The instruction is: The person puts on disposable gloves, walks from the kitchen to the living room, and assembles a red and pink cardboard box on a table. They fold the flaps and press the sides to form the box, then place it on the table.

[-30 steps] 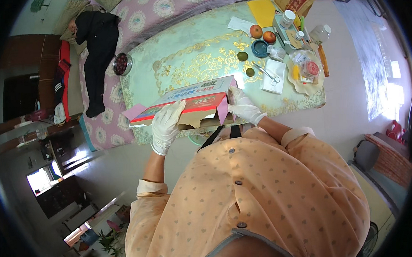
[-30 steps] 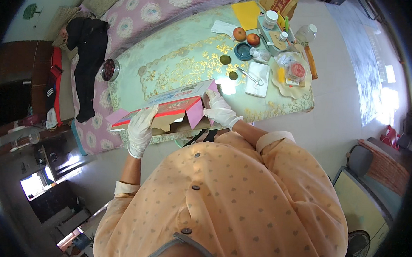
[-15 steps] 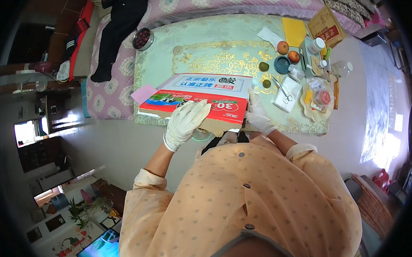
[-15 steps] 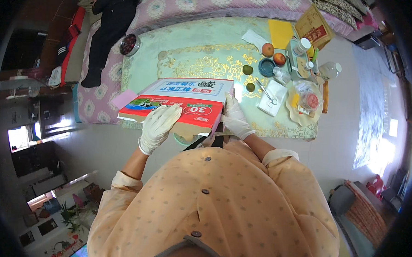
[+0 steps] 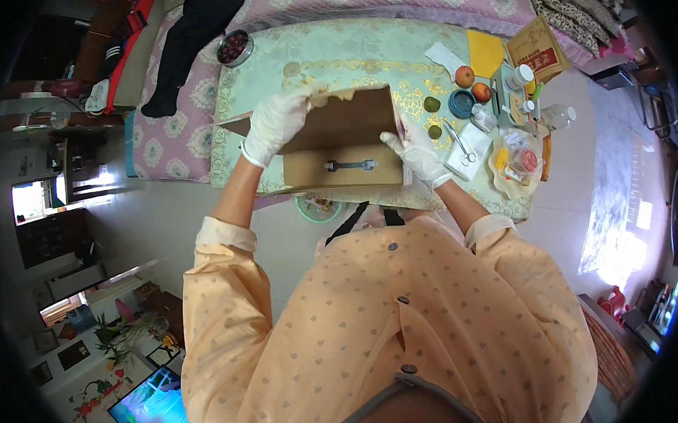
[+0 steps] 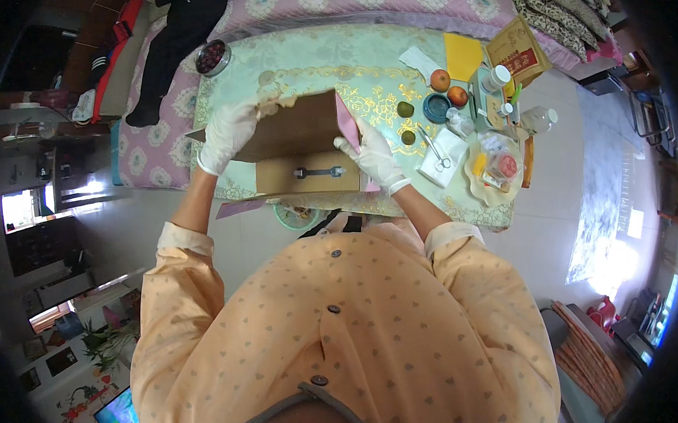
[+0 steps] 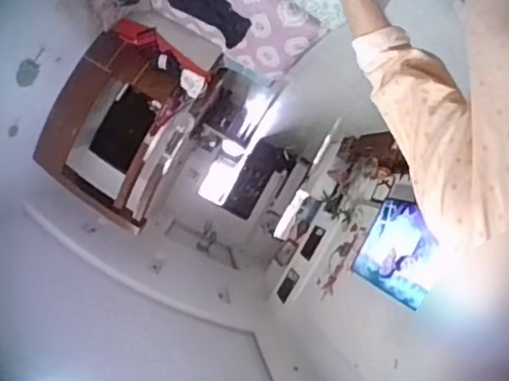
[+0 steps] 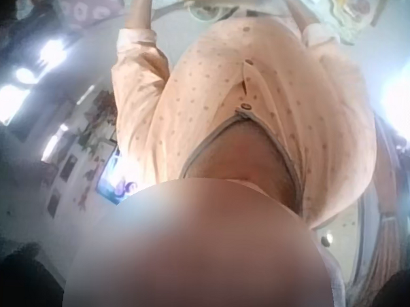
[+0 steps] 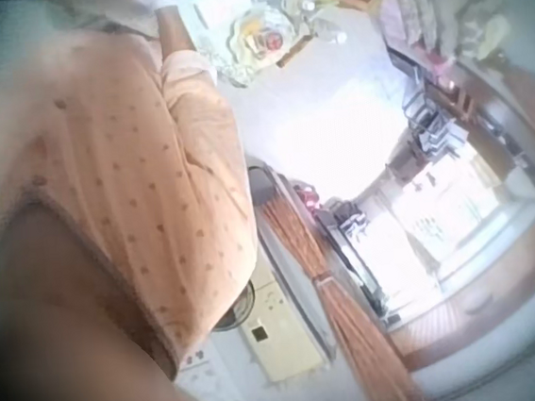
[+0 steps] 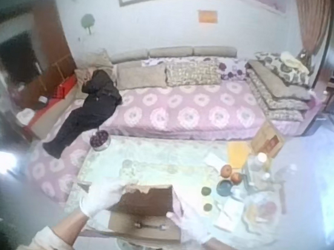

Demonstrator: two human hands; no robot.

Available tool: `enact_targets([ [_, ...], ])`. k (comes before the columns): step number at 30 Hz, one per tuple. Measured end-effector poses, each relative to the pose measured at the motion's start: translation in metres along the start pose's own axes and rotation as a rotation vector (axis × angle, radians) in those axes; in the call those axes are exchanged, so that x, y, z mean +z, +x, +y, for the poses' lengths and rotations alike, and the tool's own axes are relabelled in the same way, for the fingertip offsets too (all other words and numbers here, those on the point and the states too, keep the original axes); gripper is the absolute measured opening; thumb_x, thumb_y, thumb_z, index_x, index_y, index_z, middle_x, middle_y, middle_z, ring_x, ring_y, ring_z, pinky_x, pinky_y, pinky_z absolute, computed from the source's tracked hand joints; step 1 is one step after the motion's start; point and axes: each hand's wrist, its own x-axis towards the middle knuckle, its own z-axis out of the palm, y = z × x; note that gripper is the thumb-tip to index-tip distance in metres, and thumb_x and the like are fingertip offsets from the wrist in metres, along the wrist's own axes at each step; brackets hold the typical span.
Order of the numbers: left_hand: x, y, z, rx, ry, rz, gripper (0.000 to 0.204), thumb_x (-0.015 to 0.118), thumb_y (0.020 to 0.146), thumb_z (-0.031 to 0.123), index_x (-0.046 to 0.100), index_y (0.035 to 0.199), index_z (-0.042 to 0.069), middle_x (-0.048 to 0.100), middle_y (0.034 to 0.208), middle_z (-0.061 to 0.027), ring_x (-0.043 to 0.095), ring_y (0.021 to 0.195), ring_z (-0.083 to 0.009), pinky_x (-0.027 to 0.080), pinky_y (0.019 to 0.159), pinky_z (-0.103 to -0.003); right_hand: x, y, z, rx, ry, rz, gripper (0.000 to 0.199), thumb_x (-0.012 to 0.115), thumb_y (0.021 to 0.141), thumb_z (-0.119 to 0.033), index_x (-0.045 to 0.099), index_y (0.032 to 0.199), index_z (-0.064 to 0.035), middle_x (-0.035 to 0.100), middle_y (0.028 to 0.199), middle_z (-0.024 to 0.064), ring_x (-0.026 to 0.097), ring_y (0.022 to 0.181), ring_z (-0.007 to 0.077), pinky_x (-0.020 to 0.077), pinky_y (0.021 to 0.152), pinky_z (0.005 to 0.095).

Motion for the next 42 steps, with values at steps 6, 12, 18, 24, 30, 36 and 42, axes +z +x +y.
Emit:
enact_targets([
  [6,0.018,0.02,-0.037,-0.012,-0.62,0.004,0.028,0.057,0.096,0.007,0.067,0.122,0.007,0.074,0.099,-0.0048,0.067,0.092,-0.013,0.05,0.084,-0.025,-0.018,0.018,-0.008,0.276,-0.076,0.097,0.061,0.051,0.098,-0.056,0.065,0.114,0.0012,0.068,0.098,0.0116,0.06,0.089,0.0203,0.0466,0.084,0.033],
  [12,0.015,0.027,-0.042,-0.186,-0.414,0.2,0.051,0.077,0.085,0.029,0.063,0.127,0.004,0.064,0.125,-0.0168,0.062,0.11,-0.0341,0.047,0.097,-0.036,0.001,0.045,-0.035,0.187,0.234,0.227,0.068,0.051,0.095,-0.061,0.07,0.089,0.0041,0.064,0.072,0.0116,0.055,0.068,0.0222,0.0459,0.07,0.0349],
  [18,0.002,-0.029,0.035,-0.063,-0.359,0.566,0.048,0.076,0.086,0.026,0.063,0.126,0.003,0.065,0.12,-0.0202,0.06,0.115,-0.0334,0.048,0.096,-0.041,-0.004,0.072,-0.038,0.196,0.163,0.33,0.057,0.056,0.097,-0.051,0.068,0.107,0.004,0.068,0.09,0.0095,0.059,0.081,0.0176,0.0462,0.075,0.0327],
  [24,0.0,-0.04,0.064,-0.46,-1.018,0.057,0.032,0.076,0.088,0.031,0.068,0.091,0.0,0.066,0.076,-0.0001,0.058,0.069,-0.0031,0.049,0.065,-0.023,0.012,0.104,-0.053,0.162,-0.069,0.312,0.072,0.047,0.095,-0.06,0.067,0.102,0.0082,0.067,0.095,0.0301,0.064,0.093,0.041,0.0478,0.079,0.0435],
  [30,0.008,-0.009,0.023,-0.502,-1.263,0.202,0.016,0.075,0.084,0.015,0.064,0.076,0.008,0.06,0.073,0.004,0.051,0.066,-0.0038,0.041,0.061,-0.021,0.012,0.134,-0.072,0.233,0.207,-0.057,0.052,0.056,0.096,-0.051,0.07,0.108,-0.0022,0.067,0.098,0.0108,0.062,0.087,0.0203,0.0466,0.075,0.0334],
  [36,-0.013,0.001,-0.013,-0.432,-1.527,0.558,0.009,0.07,0.086,0.008,0.066,0.079,0.004,0.065,0.078,-0.0002,0.058,0.072,-0.0084,0.045,0.072,-0.024,-0.036,0.113,-0.073,0.245,0.587,-0.228,0.049,0.054,0.1,-0.036,0.057,0.125,0.0061,0.068,0.108,0.0157,0.066,0.095,0.0168,0.052,0.089,0.0264],
  [42,0.0,-0.002,-0.043,-0.315,-1.665,0.509,0.009,0.066,0.088,0.011,0.066,0.091,0.003,0.068,0.092,-0.0037,0.064,0.083,-0.0128,0.051,0.077,-0.028,-0.042,0.066,-0.06,0.242,0.697,-0.192,0.048,0.056,0.1,-0.035,0.058,0.128,0.0038,0.068,0.11,0.0137,0.065,0.101,0.0155,0.0509,0.09,0.0257],
])
